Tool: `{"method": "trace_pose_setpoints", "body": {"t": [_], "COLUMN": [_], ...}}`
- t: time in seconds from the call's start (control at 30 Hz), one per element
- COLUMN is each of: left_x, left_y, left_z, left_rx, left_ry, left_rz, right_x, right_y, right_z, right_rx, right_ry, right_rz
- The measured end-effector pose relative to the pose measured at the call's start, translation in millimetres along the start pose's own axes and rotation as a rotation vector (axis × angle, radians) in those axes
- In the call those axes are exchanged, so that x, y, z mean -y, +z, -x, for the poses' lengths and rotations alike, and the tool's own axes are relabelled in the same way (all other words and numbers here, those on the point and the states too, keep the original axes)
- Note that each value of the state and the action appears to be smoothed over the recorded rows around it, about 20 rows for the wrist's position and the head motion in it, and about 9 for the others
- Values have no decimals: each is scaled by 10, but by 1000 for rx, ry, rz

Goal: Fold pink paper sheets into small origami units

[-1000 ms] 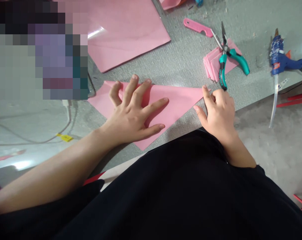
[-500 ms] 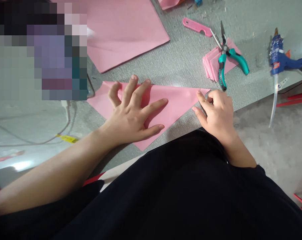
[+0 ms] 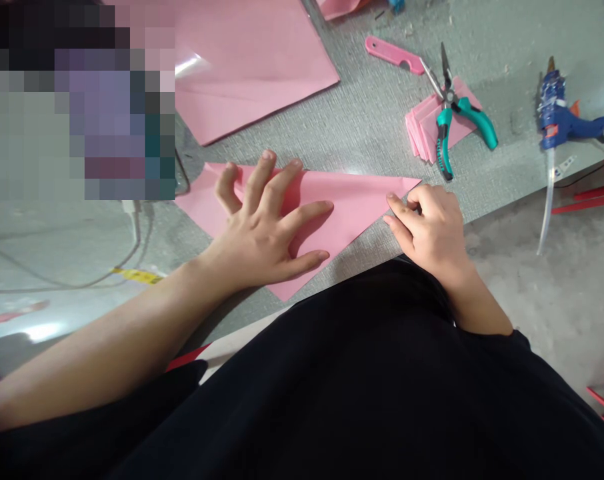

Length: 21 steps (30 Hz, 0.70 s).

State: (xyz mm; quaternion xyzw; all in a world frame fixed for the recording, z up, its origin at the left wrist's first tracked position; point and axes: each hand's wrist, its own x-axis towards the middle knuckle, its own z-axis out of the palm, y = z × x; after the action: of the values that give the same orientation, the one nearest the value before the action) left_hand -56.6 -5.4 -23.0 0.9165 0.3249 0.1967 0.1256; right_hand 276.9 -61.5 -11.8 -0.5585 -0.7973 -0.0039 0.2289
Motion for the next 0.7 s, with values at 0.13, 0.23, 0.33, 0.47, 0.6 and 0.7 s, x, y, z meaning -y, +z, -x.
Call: {"method": "trace_pose_setpoints", "body": {"t": [0.13,0.23,0.33,0.47,0.6,0.7], "left_x": [-21,-37,-48,-53,-45,-36], "left_y": [15,16,-10,-60,-82,-91], "left_z": [5,3,-13,-52,-95,-121], "left_rx": [-22,-35,4,46,85,79], "left_ry": [11,54,152,278,367,405], "left_rz": [-30,-59,-85,-111,-49,-14], "right_x": [-6,-4,4,8,0,-4], "right_y": [-2,-11,-21,-24,-14,-7], "right_z": [-8,-15,-20,-23,-22,-21], "right_rx": [-25,-64,-72,-59,-34,-24], "right_ry": [-30,-58,-61,-33,-4,13], "right_rz": [17,20,18,10,-17,-26]}}
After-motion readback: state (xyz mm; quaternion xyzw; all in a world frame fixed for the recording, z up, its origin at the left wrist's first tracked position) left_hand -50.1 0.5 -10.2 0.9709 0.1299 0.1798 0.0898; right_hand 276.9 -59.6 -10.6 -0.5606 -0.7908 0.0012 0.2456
